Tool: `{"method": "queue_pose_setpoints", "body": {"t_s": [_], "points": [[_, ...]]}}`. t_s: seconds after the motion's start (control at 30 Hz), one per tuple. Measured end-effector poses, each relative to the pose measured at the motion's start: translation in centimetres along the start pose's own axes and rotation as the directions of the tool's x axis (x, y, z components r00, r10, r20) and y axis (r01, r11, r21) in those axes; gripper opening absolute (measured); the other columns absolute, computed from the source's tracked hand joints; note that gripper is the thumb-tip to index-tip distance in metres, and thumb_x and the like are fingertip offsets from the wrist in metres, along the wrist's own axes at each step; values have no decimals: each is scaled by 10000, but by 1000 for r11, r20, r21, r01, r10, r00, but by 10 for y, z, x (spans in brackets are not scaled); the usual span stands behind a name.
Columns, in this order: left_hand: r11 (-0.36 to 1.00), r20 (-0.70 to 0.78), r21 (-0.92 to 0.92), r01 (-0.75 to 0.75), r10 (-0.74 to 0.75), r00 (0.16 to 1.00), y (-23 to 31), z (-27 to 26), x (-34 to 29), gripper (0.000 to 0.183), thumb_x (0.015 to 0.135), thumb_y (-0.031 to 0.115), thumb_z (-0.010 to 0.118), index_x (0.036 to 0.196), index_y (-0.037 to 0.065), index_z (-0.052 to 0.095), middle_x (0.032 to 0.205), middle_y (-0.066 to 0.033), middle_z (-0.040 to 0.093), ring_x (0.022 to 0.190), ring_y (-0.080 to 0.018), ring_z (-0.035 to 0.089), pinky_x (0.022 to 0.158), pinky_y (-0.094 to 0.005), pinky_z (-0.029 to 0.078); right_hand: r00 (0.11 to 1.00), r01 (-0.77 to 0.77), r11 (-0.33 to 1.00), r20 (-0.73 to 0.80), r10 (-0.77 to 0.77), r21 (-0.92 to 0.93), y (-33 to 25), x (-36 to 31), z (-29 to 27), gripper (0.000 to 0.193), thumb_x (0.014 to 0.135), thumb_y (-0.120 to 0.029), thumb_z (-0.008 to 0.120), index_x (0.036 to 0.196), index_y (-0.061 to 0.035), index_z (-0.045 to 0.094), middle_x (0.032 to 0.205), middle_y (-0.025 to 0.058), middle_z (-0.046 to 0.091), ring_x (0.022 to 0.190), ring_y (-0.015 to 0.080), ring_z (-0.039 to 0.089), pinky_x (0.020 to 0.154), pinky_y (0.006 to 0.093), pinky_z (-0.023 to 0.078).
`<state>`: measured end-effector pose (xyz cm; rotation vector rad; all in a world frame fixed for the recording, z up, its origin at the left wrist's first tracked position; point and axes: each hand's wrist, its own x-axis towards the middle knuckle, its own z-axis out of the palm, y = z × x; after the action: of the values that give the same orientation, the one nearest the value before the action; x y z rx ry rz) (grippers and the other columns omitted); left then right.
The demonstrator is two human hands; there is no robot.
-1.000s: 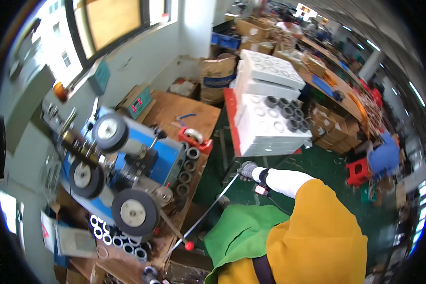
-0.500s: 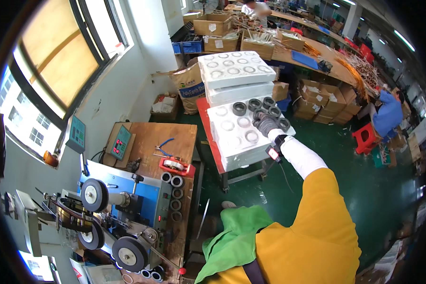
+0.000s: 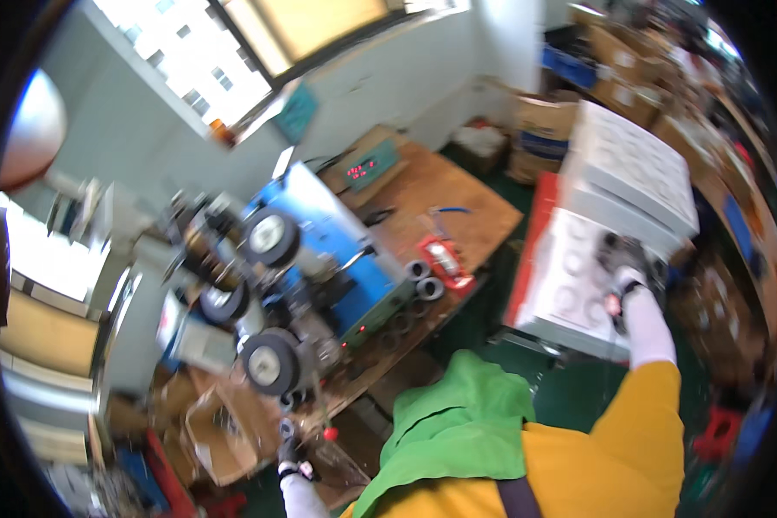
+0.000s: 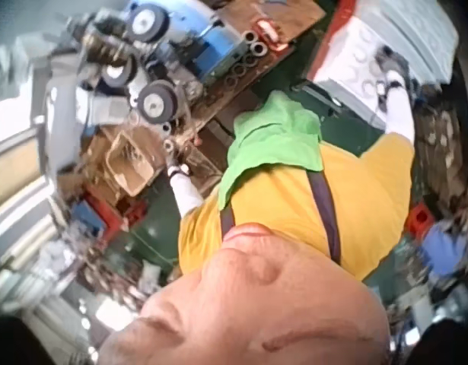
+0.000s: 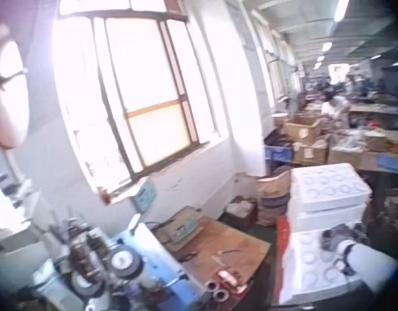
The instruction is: Operating a machinery to process and organize metal rings on a fabrication floor.
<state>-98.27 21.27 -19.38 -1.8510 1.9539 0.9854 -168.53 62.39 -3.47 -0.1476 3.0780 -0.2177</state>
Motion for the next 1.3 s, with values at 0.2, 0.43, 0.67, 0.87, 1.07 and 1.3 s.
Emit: {"method": "queue_pose_setpoints", "body": {"t_s": [0.2, 0.43, 0.67, 0.87, 1.07, 1.3], "points": [[431, 68, -855, 289, -459, 886, -67, 32, -65, 147, 716, 125, 556, 837, 59, 605, 686, -64, 587, 545, -188, 559, 474, -312, 451, 895, 445, 864, 99, -434, -237, -63, 6, 4, 454, 541, -415, 707, 906, -153, 636, 831, 71, 620, 852, 237, 576, 806, 364, 410], [210, 180, -915, 345, -554, 813, -105, 42, -90, 210, 809, 217, 529, 972, 84, 523, 791, -80, 598, 555, -197, 558, 412, -300, 425, 362, 928, 322, -245, -900, 189, -275, -115, 11, 461, 479, -384, 733, 811, -114, 562, 813, 93, 526, 803, 266, 503, 727, 362, 390], [188, 143, -946, 263, -487, 862, -195, 44, -111, 253, 801, 199, 523, 1007, 54, 503, 884, -91, 572, 657, -222, 591, 513, -333, 484, -84, 978, -125, -230, -970, 168, -418, -229, 63, 586, 479, -304, 689, 1006, -108, 524, 967, 101, 528, 997, 280, 468, 916, 394, 318], [153, 122, -943, 294, -665, 737, -288, 86, -170, 237, 805, 257, 526, 929, 55, 520, 815, -91, 579, 664, -247, 586, 502, -369, 466, -95, 983, -123, -190, -977, 139, -462, -255, 89, 485, 563, -252, 620, 1011, -80, 555, 987, 110, 532, 1028, 304, 453, 913, 410, 333], [31, 85, -989, 145, -683, 725, -282, 79, -162, 278, 813, 281, 524, 979, 58, 520, 863, -94, 589, 719, -260, 588, 573, -388, 481, -94, 991, -122, -374, -923, 52, -482, -246, 83, 514, 576, -301, 601, 1042, -93, 547, 1120, 99, 495, 1127, 295, 393, 998, 434, 246], [274, -331, -917, -290, -115, 937, 4, -113, -136, 322, 854, 228, 523, 1071, -10, 520, 963, -127, 587, 839, -212, 595, 749, -299, 479, -53, 993, -96, -454, -889, 72, -525, -247, 65, 663, 532, -396, 664, 1096, -80, 520, 1169, 90, 450, 1135, 293, 368, 1019, 463, 178]]}}
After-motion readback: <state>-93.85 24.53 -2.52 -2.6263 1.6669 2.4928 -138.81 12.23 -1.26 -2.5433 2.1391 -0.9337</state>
